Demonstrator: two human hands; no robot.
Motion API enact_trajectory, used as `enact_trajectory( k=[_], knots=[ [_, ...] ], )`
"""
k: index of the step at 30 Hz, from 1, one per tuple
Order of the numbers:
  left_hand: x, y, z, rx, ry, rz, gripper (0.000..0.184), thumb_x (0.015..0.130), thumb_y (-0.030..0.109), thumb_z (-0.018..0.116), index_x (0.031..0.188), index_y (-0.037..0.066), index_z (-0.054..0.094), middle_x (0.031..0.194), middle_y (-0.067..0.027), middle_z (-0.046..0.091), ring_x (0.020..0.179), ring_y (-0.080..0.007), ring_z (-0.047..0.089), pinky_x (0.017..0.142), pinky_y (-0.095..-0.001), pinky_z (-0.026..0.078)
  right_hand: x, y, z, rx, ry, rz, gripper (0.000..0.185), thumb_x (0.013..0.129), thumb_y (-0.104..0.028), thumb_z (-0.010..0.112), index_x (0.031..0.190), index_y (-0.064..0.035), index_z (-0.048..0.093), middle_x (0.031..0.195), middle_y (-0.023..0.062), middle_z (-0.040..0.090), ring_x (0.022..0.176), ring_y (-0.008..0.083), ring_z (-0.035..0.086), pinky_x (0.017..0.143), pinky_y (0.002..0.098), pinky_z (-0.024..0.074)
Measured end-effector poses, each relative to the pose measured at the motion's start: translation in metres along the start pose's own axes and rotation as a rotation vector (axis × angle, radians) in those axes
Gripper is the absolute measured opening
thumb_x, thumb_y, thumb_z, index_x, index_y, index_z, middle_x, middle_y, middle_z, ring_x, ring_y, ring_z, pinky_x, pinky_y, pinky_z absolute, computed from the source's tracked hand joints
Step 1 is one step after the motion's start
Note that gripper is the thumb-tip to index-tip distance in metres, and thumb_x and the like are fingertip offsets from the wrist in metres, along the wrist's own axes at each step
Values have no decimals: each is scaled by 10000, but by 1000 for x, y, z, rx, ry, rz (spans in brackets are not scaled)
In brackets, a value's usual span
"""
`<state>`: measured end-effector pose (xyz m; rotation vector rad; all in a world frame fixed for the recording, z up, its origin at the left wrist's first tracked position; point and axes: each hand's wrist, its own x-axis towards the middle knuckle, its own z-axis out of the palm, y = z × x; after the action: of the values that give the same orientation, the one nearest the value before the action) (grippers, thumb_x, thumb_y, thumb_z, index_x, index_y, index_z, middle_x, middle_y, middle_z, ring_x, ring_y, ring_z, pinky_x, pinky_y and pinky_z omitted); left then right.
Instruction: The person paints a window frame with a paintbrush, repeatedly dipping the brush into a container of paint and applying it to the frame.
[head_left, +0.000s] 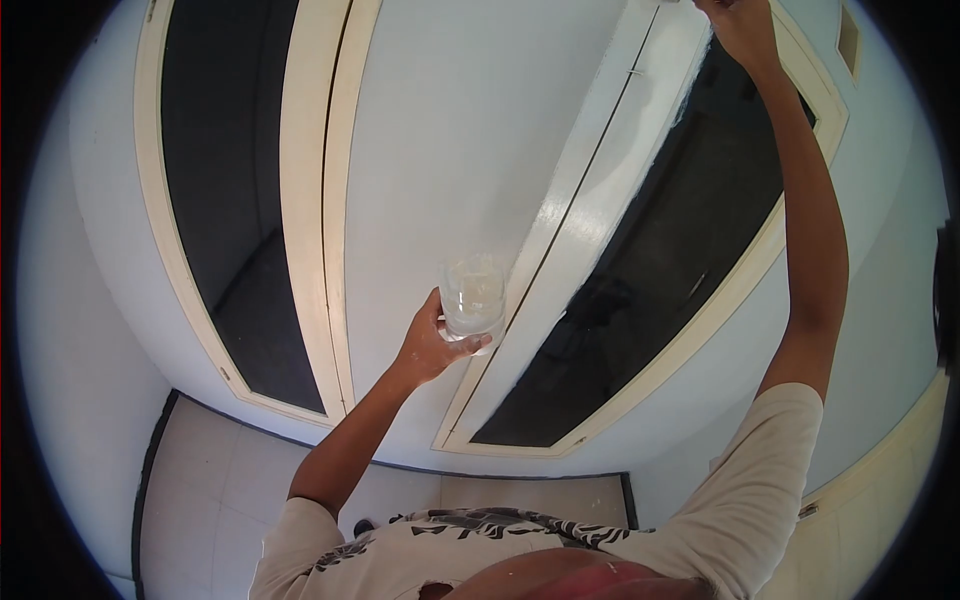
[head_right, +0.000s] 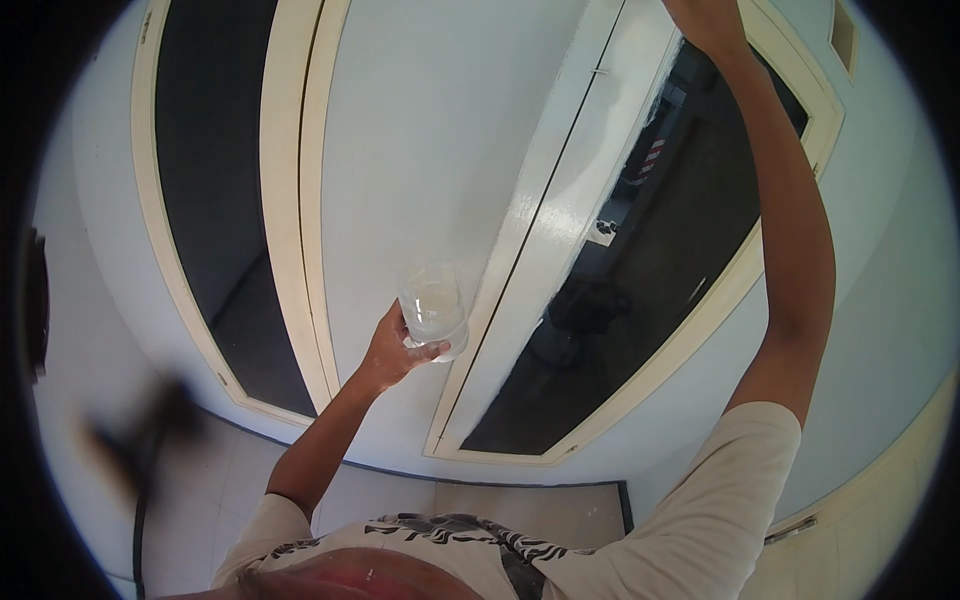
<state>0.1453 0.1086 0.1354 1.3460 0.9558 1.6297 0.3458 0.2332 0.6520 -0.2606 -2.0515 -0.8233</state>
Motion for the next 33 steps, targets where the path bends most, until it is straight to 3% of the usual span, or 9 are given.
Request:
enact_trajectory(
  k=[7, 12, 14, 15, 20, 23, 24, 30, 33],
  knots=[
    [2, -10, -1, 25, 18, -2, 943, 744, 364, 927, 1476, 32, 434, 1356, -141, 607, 1239, -299, 622, 1085, -461, 483, -74, -27, 36, -72, -62, -314, 149, 953, -171, 738, 1029, -43, 748, 892, 61, 725, 817, 135, 682, 741, 288, 529],
    [2, -10, -3, 33, 1, -14, 963, 730, 393, 930, 1474, 30, 439, 1352, -142, 610, 1237, -295, 625, 1088, -458, 482, -71, -54, 28, 80, -532, 24, 97, 959, -131, 735, 1008, -48, 743, 948, 60, 732, 837, 166, 693, 782, 311, 542],
    [0, -9, -2, 22, 4, -9, 961, 730, 395, 931, 1471, 30, 441, 1348, -142, 612, 1236, -294, 625, 1087, -457, 483, -33, -10, 24, 155, -308, -200, 105, 955, -155, 755, 984, -57, 731, 954, 69, 740, 835, 184, 696, 826, 303, 557],
    [1, -8, -2, 11, 11, 1, 958, 729, 398, 932, 1468, 30, 444, 1344, -142, 615, 1235, -292, 626, 1085, -455, 484, -13, -29, 12, 64, -241, 57, 118, 893, -71, 792, 888, 25, 724, 800, 92, 732, 712, 131, 644, 682, 316, 533],
    [1, -9, -2, 5, 3, 13, 957, 733, 397, 932, 1466, 26, 441, 1345, -144, 610, 1233, -290, 627, 1083, -452, 487, 17, -10, -3, -73, 122, -68, 116, 924, -46, 751, 913, 64, 717, 881, 144, 758, 768, 184, 721, 719, 322, 578],
    [1, -9, -2, -4, 4, 19, 942, 740, 376, 932, 1462, 25, 441, 1343, -144, 610, 1231, -288, 629, 1084, -453, 487, -22, -27, 9, -41, -57, -160, 104, 938, -47, 731, 913, 54, 722, 842, 135, 742, 757, 173, 718, 685, 319, 594],
    [1, -9, -1, -13, 8, 13, 932, 744, 363, 932, 1460, 24, 441, 1343, -144, 609, 1231, -288, 629, 1086, -455, 487, -47, -17, 19, -41, -116, -276, 102, 964, -142, 743, 989, -44, 725, 953, 68, 740, 836, 202, 701, 846, 305, 565],
    [5, -19, -5, -26, -18, 41, 920, 744, 335, 937, 1456, 25, 445, 1345, -142, 610, 1231, -287, 628, 1088, -457, 488, -61, -48, 14, 171, -519, 1, 156, 876, -139, 794, 920, -9, 719, 773, 82, 669, 710, 184, 621, 664, 313, 495],
    [5, -11, -5, -10, -21, 51, 926, 745, 331, 937, 1464, 26, 440, 1347, -143, 609, 1237, -290, 625, 1090, -458, 487, 5, 3, -11, 173, -437, 168, 169, 930, -174, 774, 972, -19, 723, 870, 54, 718, 802, 139, 677, 793, 292, 556]
  ],
)
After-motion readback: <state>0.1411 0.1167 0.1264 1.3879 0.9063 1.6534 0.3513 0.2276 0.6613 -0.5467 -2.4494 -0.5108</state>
